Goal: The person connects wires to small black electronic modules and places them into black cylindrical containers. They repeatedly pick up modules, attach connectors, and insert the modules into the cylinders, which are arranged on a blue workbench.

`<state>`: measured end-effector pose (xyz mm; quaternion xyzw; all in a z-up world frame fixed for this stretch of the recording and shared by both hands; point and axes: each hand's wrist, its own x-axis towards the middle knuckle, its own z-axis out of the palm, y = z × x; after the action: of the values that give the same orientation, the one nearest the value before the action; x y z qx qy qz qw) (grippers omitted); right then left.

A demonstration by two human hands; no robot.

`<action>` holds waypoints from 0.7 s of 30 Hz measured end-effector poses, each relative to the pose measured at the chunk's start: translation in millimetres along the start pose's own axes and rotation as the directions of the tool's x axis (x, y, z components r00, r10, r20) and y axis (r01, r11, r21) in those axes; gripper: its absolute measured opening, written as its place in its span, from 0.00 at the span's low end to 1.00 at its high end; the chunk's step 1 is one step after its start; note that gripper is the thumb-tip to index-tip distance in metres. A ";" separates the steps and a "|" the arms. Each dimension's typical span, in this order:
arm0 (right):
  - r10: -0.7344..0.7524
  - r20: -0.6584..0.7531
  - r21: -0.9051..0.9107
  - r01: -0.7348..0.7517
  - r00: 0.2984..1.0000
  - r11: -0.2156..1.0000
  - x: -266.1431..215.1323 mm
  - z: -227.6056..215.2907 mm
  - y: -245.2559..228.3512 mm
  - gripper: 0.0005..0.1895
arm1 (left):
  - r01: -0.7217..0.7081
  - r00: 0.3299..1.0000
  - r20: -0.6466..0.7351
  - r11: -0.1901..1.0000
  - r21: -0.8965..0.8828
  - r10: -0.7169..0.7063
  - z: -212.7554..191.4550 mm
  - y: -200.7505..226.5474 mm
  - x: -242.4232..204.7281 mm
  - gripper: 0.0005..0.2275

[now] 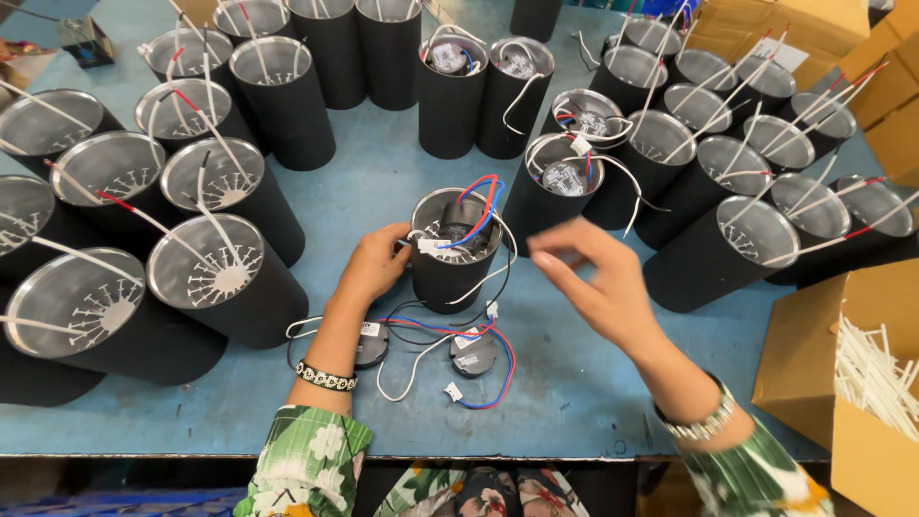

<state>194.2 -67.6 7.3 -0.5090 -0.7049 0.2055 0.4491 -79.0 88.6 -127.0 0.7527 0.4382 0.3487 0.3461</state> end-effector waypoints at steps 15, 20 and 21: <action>-0.389 0.043 -0.320 0.382 0.920 0.867 81.3 30.4 -16.0 0.24 | -0.089 0.994 -0.034 0.940 0.328 0.106 -7.0 21.6 -8.3 0.09; -0.040 -0.211 0.092 0.060 0.977 0.994 46.3 -28.1 -24.6 0.21 | -0.225 0.901 -0.414 0.957 -0.182 0.133 -29.4 66.6 -15.8 0.07; -0.026 -0.198 0.137 0.054 0.980 0.989 34.4 -36.7 -23.9 0.21 | -0.275 0.871 -0.478 0.918 -0.286 0.112 -35.8 82.4 -20.8 0.06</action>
<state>209.7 -52.2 58.5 -0.4793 -0.6510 0.1952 0.5553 -81.9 46.6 -44.9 0.6187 0.3598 0.6188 0.3237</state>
